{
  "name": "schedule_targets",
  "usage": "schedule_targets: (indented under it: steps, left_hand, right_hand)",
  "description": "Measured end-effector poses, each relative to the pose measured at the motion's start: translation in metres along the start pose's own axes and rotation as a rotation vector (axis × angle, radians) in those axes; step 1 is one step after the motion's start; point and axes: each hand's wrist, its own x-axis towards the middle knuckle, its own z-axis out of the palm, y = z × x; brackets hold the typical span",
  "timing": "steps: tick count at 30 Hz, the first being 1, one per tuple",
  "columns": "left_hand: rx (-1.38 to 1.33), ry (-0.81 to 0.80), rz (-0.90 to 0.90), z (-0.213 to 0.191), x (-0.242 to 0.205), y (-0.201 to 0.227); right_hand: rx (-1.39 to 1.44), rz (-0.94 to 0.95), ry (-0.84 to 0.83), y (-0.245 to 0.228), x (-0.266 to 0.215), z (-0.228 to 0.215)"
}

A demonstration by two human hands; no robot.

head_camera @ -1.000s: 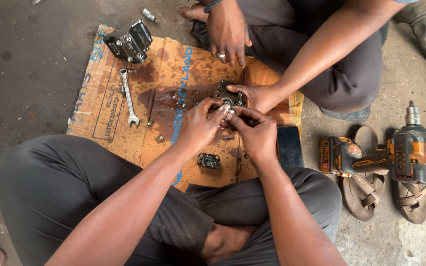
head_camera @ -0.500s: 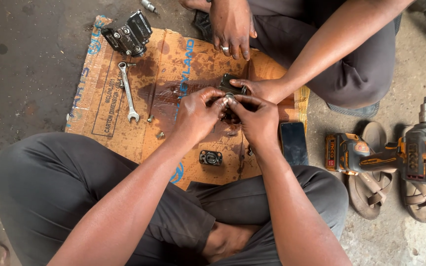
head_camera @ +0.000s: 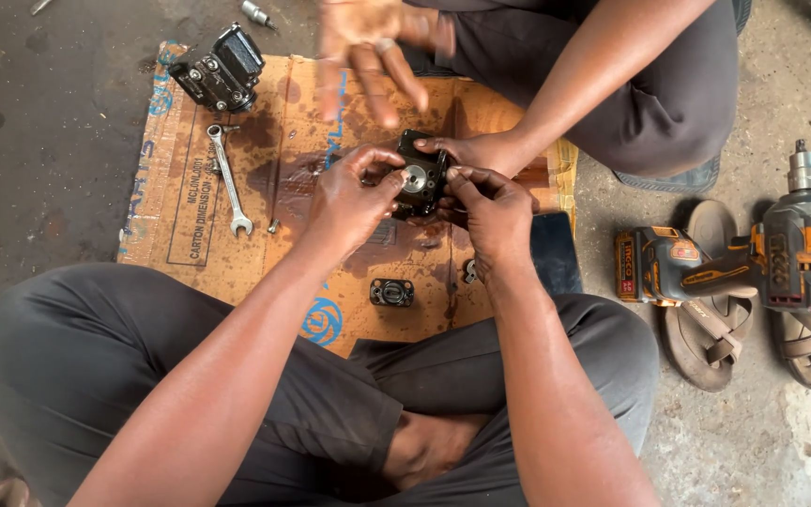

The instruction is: Manually disassembling and inspecting internal engine or pump components.

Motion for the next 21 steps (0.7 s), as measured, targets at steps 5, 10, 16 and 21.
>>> schedule_targets:
  steps: [5, 10, 16, 21]
  left_hand:
    - [-0.208, -0.049, 0.023, -0.002, 0.005, -0.022]
    - [-0.359, -0.046, 0.031, -0.004, 0.014, -0.041]
    - [0.4, 0.15, 0.091, -0.036, -0.001, -0.021]
    - [0.641, 0.055, 0.021, -0.043, -0.023, -0.016]
  right_hand:
    - [-0.001, -0.034, 0.015, -0.005, -0.009, -0.014]
    - [-0.062, 0.039, 0.174, -0.04, -0.032, -0.025]
    - [-0.343, 0.014, 0.091, 0.002, -0.021, -0.083]
    - [-0.892, -0.034, 0.118, 0.014, -0.02, -0.086]
